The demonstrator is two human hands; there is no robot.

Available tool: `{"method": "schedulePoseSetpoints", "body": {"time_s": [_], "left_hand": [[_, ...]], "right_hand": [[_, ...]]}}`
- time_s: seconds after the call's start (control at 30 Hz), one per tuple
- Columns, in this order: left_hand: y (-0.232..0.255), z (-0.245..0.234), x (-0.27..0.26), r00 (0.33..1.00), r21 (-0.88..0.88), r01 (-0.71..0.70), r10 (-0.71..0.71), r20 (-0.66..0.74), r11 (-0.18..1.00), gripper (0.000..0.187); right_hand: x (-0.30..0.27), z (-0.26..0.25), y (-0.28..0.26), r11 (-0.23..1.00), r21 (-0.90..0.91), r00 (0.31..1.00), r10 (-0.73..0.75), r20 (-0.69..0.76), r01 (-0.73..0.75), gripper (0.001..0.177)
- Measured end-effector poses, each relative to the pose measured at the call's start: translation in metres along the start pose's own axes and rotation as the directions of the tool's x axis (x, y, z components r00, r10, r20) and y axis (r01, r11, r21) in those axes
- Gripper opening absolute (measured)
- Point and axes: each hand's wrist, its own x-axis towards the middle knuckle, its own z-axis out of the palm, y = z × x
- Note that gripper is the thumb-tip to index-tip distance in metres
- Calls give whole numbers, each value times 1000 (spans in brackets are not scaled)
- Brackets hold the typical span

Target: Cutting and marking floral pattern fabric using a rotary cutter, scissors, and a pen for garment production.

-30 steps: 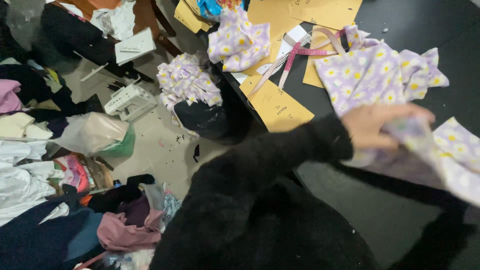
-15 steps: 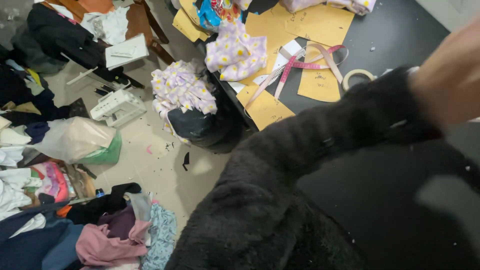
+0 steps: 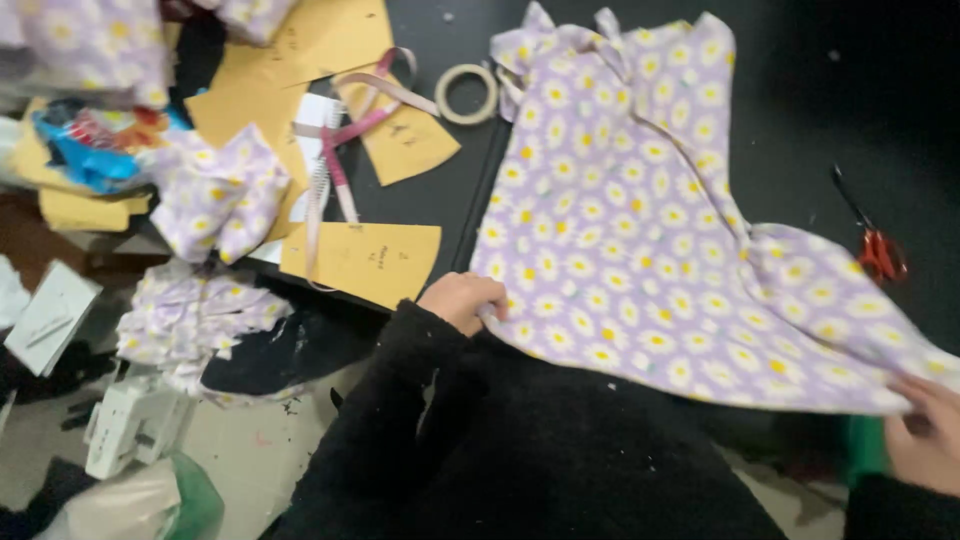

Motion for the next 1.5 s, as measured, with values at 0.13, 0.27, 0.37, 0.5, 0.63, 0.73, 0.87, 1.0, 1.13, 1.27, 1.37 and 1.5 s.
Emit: {"method": "schedulePoseSetpoints", "body": {"time_s": [0.13, 0.27, 0.37, 0.5, 0.63, 0.73, 0.87, 1.0, 1.13, 1.27, 1.37, 1.5], "left_hand": [[-33, 5, -1, 989, 212, 86, -109, 99, 973, 24], [-35, 1, 1, 971, 220, 194, -218, 93, 956, 24], [-60, -7, 35, 967, 151, 202, -172, -190, 968, 26], [-76, -85, 113, 756, 86, -146, 167, -633, 986, 20], [11, -182, 102, 280, 15, -657, 263, -923, 753, 11], [41, -191, 39, 215, -44, -813, 228, -950, 581, 19], [-128, -184, -39, 353, -91, -813, 364, -862, 575, 56], [-33, -121, -67, 596, -438, -574, -14, -803, 692, 15], [-67, -80, -80, 776, -502, -263, -128, -618, 824, 17], [-80, -71, -96, 895, -458, 192, -347, -281, 868, 10], [-110, -65, -112, 878, -477, 387, -473, -71, 789, 9], [-134, -61, -112, 832, -423, 514, -554, 33, 746, 12]], "right_hand": [[-28, -26, -121, 992, -91, 996, 85, 7, -84, 18], [-23, -29, -155, 986, -45, 985, 163, 51, -161, 18], [10, -7, -124, 945, 75, 948, 316, 33, -318, 16], [101, 3, -79, 946, 323, 960, 94, -264, -4, 9], [155, 25, -16, 964, 254, 963, -4, -270, 75, 11], [111, -14, -61, 972, 196, 965, -77, -252, 128, 12], [40, -88, -190, 969, 136, 963, -177, -201, 207, 14], [18, -99, -207, 963, 71, 959, -247, -137, 258, 16], [8, -81, -223, 984, 6, 983, -179, 27, 179, 17], [4, -47, -210, 998, -33, 968, -43, 247, 53, 19], [13, -34, -200, 998, -13, 916, 67, 396, -67, 20], [44, -20, -186, 992, -100, 795, 117, 595, -72, 28]]}}
